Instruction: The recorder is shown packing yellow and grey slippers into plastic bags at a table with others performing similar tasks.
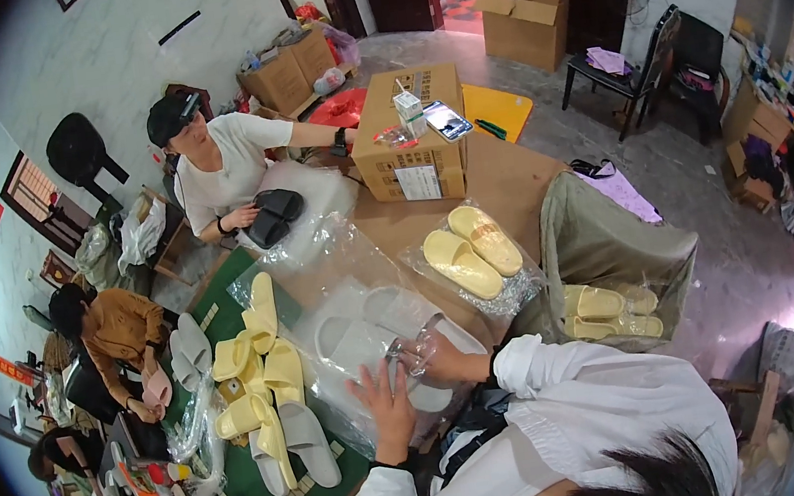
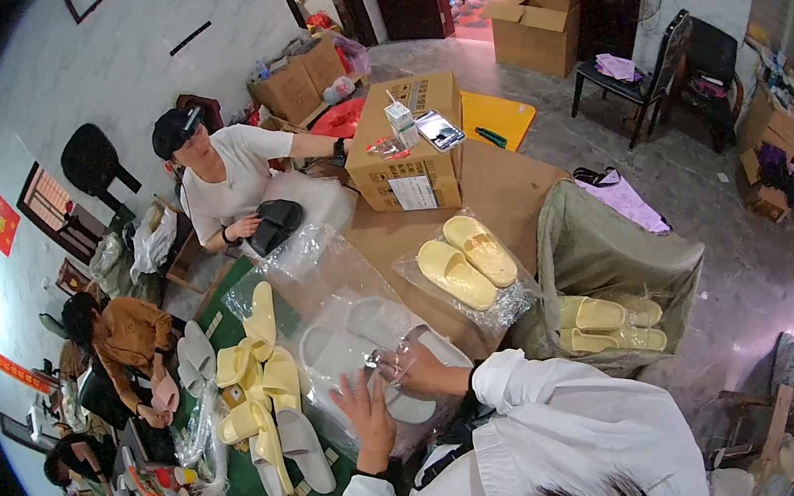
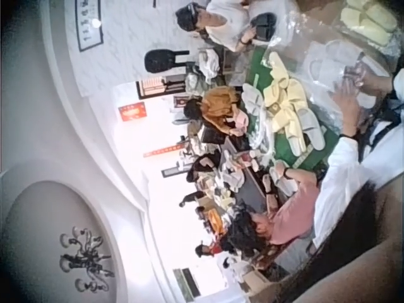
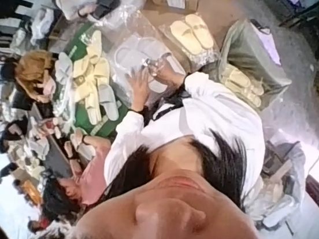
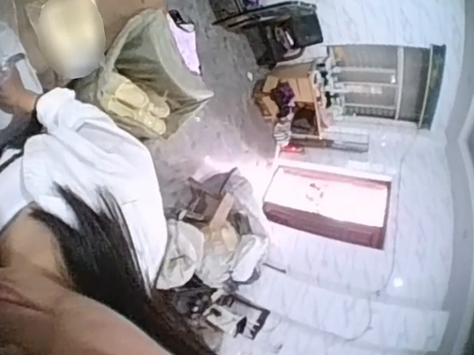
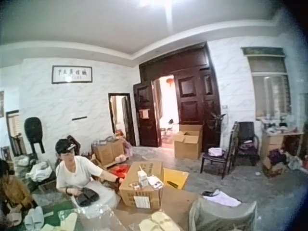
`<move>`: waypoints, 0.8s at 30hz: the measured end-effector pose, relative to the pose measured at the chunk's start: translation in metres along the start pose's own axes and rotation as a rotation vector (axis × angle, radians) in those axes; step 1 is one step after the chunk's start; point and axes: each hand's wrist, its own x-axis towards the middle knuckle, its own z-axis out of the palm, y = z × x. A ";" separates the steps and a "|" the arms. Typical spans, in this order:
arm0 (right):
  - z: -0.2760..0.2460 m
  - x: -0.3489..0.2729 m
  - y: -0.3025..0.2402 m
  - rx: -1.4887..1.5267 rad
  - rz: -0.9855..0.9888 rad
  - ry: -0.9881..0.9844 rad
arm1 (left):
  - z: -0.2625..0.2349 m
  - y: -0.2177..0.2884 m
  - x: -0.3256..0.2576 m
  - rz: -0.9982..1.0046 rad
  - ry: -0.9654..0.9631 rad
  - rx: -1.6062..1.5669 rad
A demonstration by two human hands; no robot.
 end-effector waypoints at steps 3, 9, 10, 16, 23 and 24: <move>-0.010 0.002 -0.004 0.091 0.051 0.010 | 0.004 -0.010 -0.012 -0.134 0.191 -0.123; -0.004 -0.009 0.019 0.330 0.129 -0.022 | 0.004 -0.022 -0.023 -0.348 0.203 -0.098; -0.003 -0.009 0.020 0.331 0.127 -0.025 | 0.007 -0.022 -0.024 -0.496 0.215 -0.113; -0.004 -0.008 0.026 0.416 0.158 -0.071 | 0.030 -0.035 -0.011 -0.940 0.422 -0.504; -0.011 -0.007 0.026 0.620 0.277 -0.206 | 0.067 -0.084 -0.046 -1.033 0.505 -0.425; -0.016 -0.007 0.022 0.676 0.325 -0.209 | 0.070 -0.084 -0.046 -1.089 0.610 -0.674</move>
